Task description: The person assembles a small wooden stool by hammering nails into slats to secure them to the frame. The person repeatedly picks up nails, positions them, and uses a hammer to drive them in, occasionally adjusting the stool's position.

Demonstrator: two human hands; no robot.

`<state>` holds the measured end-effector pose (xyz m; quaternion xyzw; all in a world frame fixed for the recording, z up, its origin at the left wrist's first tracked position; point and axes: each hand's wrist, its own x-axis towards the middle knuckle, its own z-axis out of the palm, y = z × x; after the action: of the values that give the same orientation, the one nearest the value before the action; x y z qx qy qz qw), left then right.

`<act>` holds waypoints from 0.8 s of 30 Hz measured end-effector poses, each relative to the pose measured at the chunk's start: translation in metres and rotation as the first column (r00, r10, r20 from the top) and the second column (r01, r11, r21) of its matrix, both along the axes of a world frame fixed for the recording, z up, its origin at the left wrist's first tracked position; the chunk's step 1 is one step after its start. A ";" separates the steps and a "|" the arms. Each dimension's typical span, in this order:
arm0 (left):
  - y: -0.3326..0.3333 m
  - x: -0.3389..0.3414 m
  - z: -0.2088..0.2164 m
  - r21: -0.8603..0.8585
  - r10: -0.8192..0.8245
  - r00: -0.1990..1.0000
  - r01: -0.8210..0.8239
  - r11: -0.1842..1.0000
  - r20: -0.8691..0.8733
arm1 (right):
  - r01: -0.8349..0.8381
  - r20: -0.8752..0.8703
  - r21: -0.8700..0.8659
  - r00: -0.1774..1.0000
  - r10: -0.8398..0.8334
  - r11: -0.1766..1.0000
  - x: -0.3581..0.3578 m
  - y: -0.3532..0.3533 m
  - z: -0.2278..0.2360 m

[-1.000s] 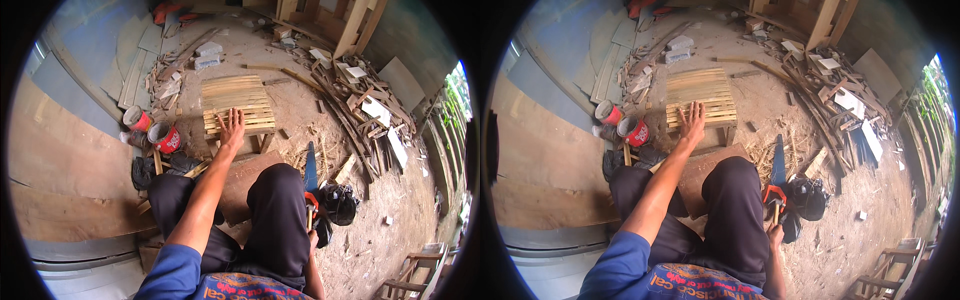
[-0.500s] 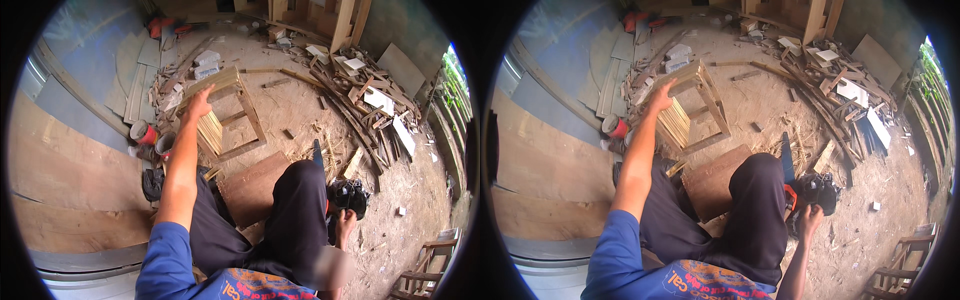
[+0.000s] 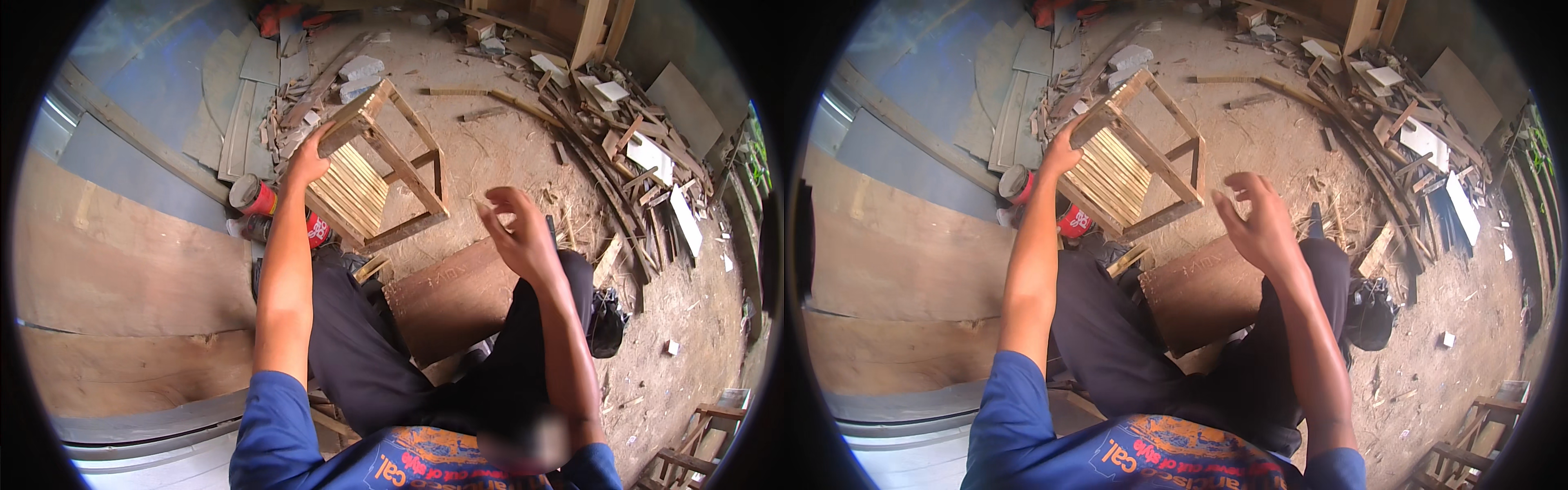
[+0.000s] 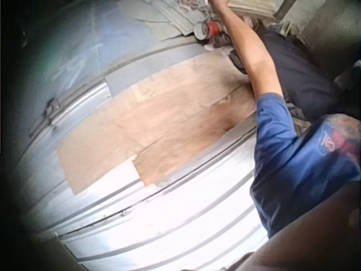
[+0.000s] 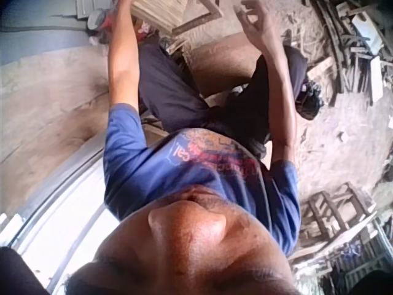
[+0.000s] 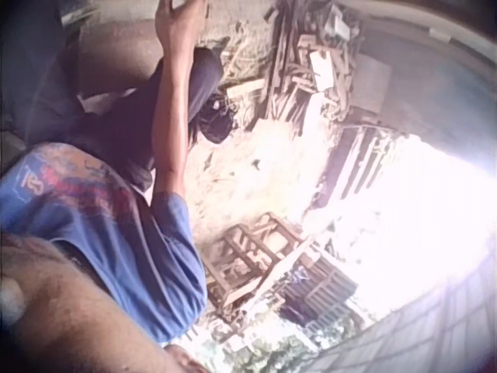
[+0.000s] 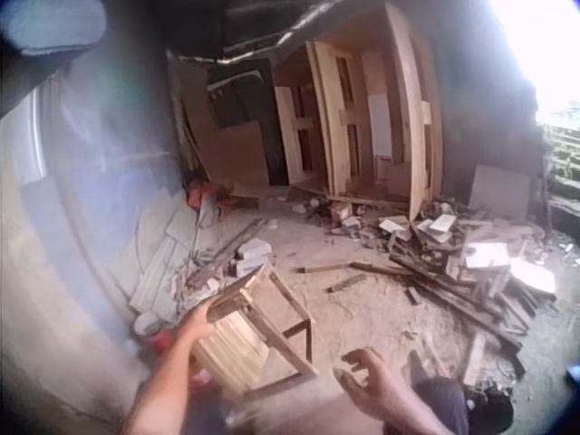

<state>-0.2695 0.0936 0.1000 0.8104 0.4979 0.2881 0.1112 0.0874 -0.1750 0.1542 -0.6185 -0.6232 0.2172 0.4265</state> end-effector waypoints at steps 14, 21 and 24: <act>-0.017 -0.040 -0.021 -0.098 0.232 0.973 -0.233 0.968 -0.020 | 0.147 0.121 -0.272 0.986 -0.118 0.951 0.007 0.067 -0.214; -0.034 -0.025 -0.020 -0.152 0.273 0.958 -0.257 0.954 0.094 | 0.103 0.029 -0.188 0.995 -0.099 0.977 -0.028 0.049 -0.233; -0.028 -0.013 -0.023 -0.171 0.343 0.933 -0.322 0.931 0.110 | 0.075 0.023 -0.129 0.997 -0.072 0.989 -0.028 0.056 -0.247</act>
<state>-0.2827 0.0657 0.0766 0.6817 0.6395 0.3197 0.1556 0.0596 -0.1188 -0.0932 -0.6693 -0.5884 0.2359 0.3875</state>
